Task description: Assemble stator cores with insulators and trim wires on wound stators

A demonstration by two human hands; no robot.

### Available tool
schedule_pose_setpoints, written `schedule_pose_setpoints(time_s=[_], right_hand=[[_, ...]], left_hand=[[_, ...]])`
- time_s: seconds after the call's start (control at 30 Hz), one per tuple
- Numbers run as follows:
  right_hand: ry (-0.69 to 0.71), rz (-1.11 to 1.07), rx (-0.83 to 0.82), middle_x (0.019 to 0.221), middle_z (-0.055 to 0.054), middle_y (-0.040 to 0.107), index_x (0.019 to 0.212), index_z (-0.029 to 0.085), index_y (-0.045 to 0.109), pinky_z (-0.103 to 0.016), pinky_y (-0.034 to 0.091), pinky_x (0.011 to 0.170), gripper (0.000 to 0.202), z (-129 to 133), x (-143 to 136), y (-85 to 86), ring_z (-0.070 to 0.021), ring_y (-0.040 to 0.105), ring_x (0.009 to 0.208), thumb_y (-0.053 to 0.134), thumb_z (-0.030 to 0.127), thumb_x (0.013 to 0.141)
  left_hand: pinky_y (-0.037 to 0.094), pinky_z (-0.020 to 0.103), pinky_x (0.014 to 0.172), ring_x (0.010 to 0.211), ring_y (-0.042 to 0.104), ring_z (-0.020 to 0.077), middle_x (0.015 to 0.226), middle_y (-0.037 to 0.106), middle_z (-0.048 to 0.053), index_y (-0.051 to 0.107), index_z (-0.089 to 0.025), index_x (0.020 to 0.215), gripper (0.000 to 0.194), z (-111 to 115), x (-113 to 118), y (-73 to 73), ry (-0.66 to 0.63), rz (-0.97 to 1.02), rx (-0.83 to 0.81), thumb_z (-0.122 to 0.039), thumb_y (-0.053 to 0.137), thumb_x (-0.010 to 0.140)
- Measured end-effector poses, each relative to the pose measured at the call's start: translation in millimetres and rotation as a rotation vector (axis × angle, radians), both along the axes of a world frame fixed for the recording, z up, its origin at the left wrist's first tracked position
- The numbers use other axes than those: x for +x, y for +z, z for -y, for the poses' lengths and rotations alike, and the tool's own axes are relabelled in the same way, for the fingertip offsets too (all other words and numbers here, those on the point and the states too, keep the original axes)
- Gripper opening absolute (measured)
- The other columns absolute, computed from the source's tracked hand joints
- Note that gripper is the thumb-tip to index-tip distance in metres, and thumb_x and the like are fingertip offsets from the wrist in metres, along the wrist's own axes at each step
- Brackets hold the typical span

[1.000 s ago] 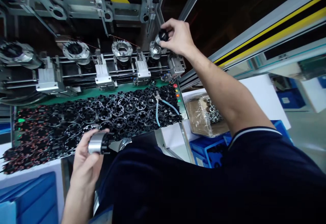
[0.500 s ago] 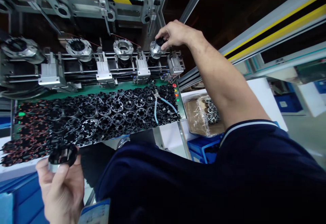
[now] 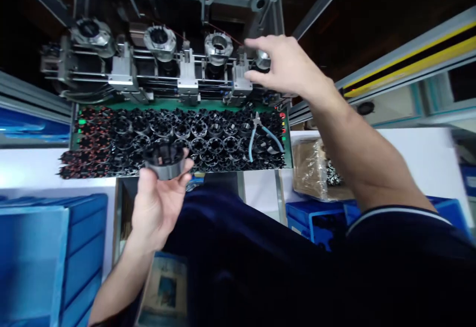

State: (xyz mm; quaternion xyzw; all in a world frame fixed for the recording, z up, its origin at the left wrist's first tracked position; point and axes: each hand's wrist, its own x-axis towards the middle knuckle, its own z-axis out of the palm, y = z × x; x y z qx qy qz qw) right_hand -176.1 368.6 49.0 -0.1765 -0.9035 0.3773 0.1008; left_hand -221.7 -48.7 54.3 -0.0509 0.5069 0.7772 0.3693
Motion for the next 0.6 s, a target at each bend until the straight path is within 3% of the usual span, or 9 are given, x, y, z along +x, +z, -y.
schedule_pose_setpoints(time_s=[0.03,0.1,0.2,0.27,0.33,0.4,0.5,0.6], right_hand=[[0.137,-0.037,-0.165,0.165,0.002,0.08,0.153,0.047,0.083,-0.058,0.074,0.109,0.076,31.6,2.9,16.7,-0.04,0.061,0.165,0.11,0.053,0.082],[0.405,-0.063,-0.37,0.161,-0.001,0.082,0.158,0.041,0.084,-0.055,0.072,0.113,0.067,96.6,12.9,48.1,-0.0373,0.075,0.151,0.102,0.057,0.096],[0.577,-0.137,-0.354,0.157,-0.003,0.084,0.156,0.034,0.086,-0.046,0.068,0.117,0.048,166.8,25.9,75.1,-0.0297,0.079,0.141,0.086,0.056,0.113],[0.565,-0.157,-0.291,0.149,-0.004,0.085,0.152,0.031,0.087,-0.043,0.068,0.112,0.043,181.6,27.3,77.8,-0.0275,0.079,0.134,0.08,0.055,0.117],[0.501,-0.139,-0.238,0.141,-0.006,0.085,0.146,0.026,0.087,-0.041,0.068,0.104,0.042,172.9,20.9,74.7,-0.0276,0.079,0.127,0.083,0.051,0.113],[0.411,-0.133,-0.179,0.133,-0.008,0.086,0.138,0.023,0.086,-0.041,0.068,0.095,0.044,147.8,5.7,71.0,-0.027,0.08,0.117,0.093,0.048,0.102],[0.204,-0.179,-0.06,0.127,-0.002,0.09,0.125,0.03,0.083,-0.045,0.067,0.086,0.05,91.9,-33.3,64.1,-0.0254,0.078,0.103,0.103,0.054,0.086],[0.021,-0.224,0.11,0.131,0.007,0.091,0.123,0.047,0.082,-0.056,0.068,0.087,0.054,29.7,-82.2,44.8,-0.0325,0.078,0.111,0.106,0.065,0.078]], left_hand=[[0.074,0.017,0.078,0.098,0.093,0.0192,0.12,0.096,0.002,0.096,-0.034,0.109,0.065,-4.7,1.5,1.9,-0.037,-0.007,0.014,-0.085,0.11,0.072],[0.075,0.021,0.08,0.108,0.093,0.0232,0.122,0.095,0.003,0.093,-0.033,0.115,0.064,-12.4,4.9,4.2,-0.089,-0.036,0.038,-0.087,0.104,0.082],[0.075,0.022,0.091,0.105,0.093,0.0215,0.113,0.095,0.001,0.09,-0.031,0.115,0.056,-21.5,9.3,4.2,-0.103,-0.055,0.089,-0.079,0.103,0.09],[0.075,0.022,0.092,0.097,0.092,0.0187,0.111,0.094,0.0,0.087,-0.029,0.113,0.053,-26.5,5.5,-0.3,-0.139,-0.072,0.131,-0.074,0.104,0.091],[0.076,0.025,0.087,0.093,0.092,0.0188,0.112,0.093,0.001,0.085,-0.027,0.117,0.054,-31.0,-11.7,-9.2,-0.231,-0.14,0.137,-0.074,0.101,0.095],[0.076,0.028,0.085,0.1,0.093,0.0222,0.119,0.094,0.005,0.083,-0.025,0.128,0.062,-35.5,-48.4,-20.0,-0.309,-0.277,0.091,-0.079,0.095,0.1],[0.074,0.028,0.084,0.113,0.093,0.0237,0.145,0.09,0.012,0.078,-0.02,0.142,0.07,-44.1,-138.7,-31.6,-0.237,-0.611,-0.102,-0.078,0.088,0.106],[0.07,0.025,0.087,0.108,0.088,0.0159,0.146,0.087,0.011,0.073,-0.012,0.153,0.064,-56.6,-242.7,-32.6,-0.086,-1.051,-0.512,-0.057,0.091,0.11]])
